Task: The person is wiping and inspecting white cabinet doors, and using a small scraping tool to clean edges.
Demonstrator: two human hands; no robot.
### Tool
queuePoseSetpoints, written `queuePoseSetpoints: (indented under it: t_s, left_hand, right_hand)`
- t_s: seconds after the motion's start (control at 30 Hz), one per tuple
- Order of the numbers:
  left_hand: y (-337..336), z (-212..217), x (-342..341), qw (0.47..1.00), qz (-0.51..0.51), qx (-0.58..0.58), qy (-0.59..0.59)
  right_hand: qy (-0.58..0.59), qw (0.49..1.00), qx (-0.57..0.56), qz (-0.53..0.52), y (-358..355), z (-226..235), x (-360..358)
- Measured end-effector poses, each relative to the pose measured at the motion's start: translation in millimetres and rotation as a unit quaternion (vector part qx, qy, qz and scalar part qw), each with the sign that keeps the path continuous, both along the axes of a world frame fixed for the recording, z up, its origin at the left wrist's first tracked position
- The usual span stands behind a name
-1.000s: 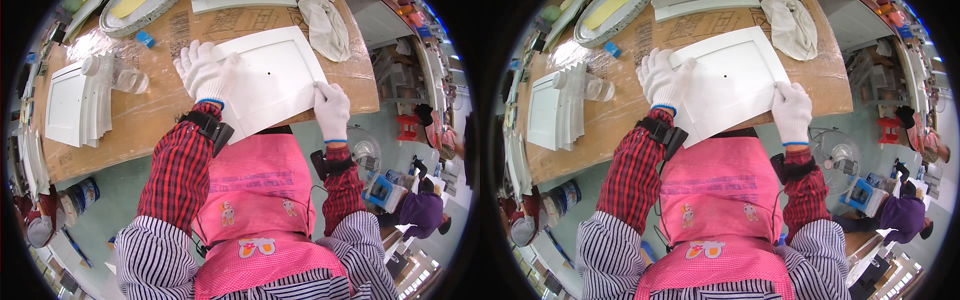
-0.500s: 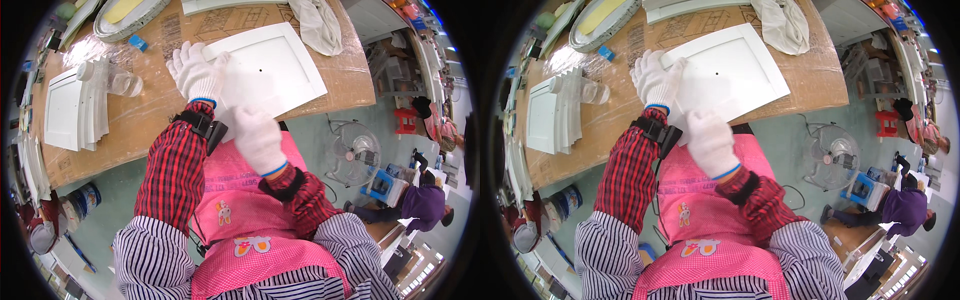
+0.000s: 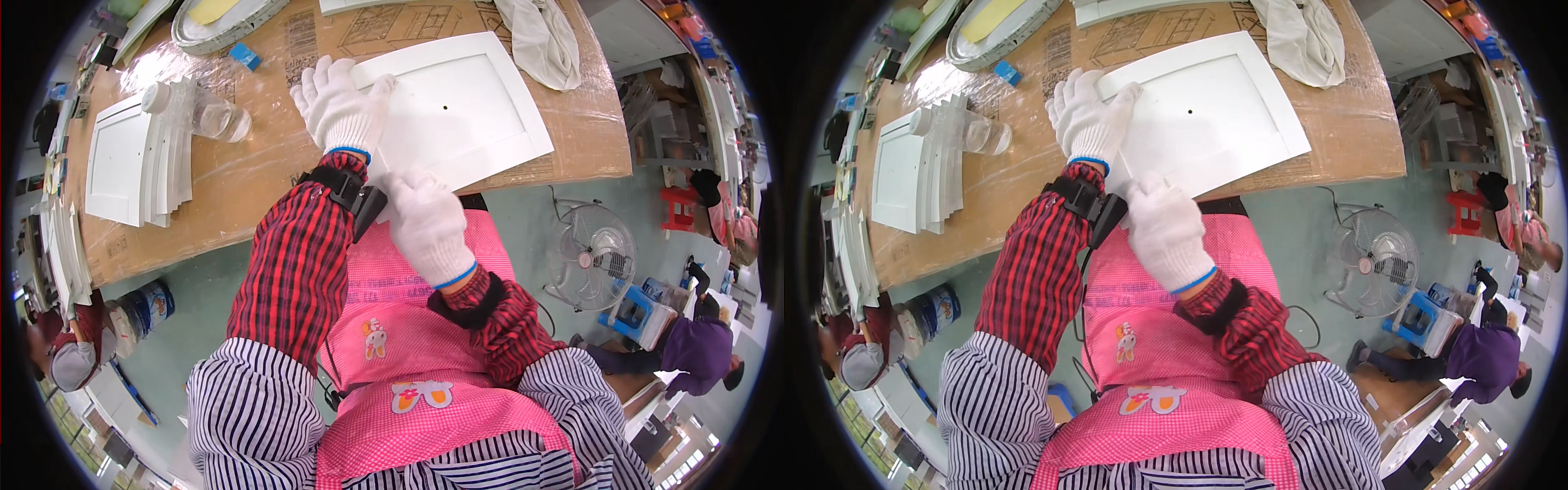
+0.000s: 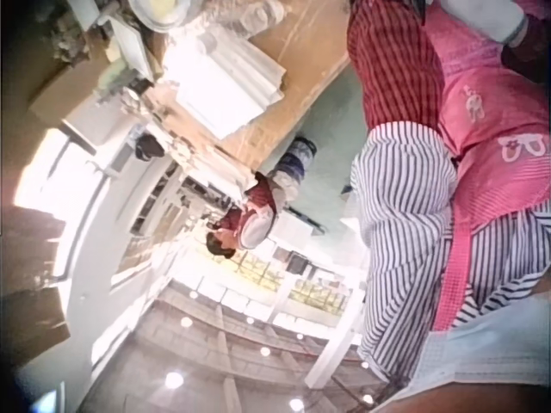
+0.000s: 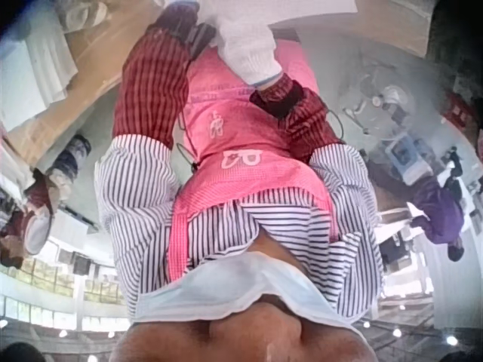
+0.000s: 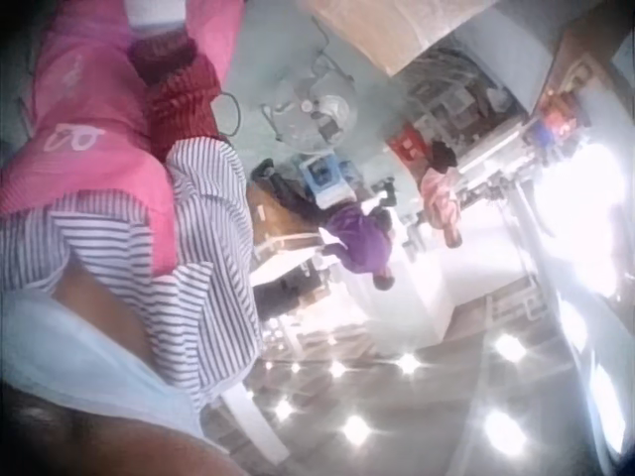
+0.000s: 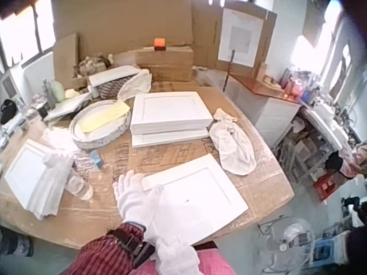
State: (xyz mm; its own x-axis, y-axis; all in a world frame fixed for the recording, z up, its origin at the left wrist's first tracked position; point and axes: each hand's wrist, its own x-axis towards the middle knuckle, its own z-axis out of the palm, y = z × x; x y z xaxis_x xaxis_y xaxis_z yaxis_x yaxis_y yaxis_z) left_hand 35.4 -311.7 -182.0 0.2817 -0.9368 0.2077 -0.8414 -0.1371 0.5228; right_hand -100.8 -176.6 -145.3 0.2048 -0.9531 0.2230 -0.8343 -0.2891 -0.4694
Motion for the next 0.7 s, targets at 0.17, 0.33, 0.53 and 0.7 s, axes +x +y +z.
queuePoseSetpoints:
  t_s: [0.17, 0.33, 0.53, 0.7]
  left_hand:
    - [0, 9, 3, 1.0, 0.002, 0.019, -0.018]
    - [-1, 6, -4, 1.0, -0.002, 0.002, -0.026]
    - [2, 3, 2, 0.999, 0.009, 0.005, -0.039]
    - [3, 11, 4, 0.998, 0.008, 0.004, -0.069]
  right_hand:
    - [0.107, 0.989, -0.073, -0.07, -19, -5, -73]
    - [0.159, 0.976, -0.091, -0.115, -18, -10, -112]
    - [0.003, 0.999, 0.027, 0.047, 10, -9, -28]
    - [0.133, 0.98, -0.037, -0.141, -41, 1, -172]
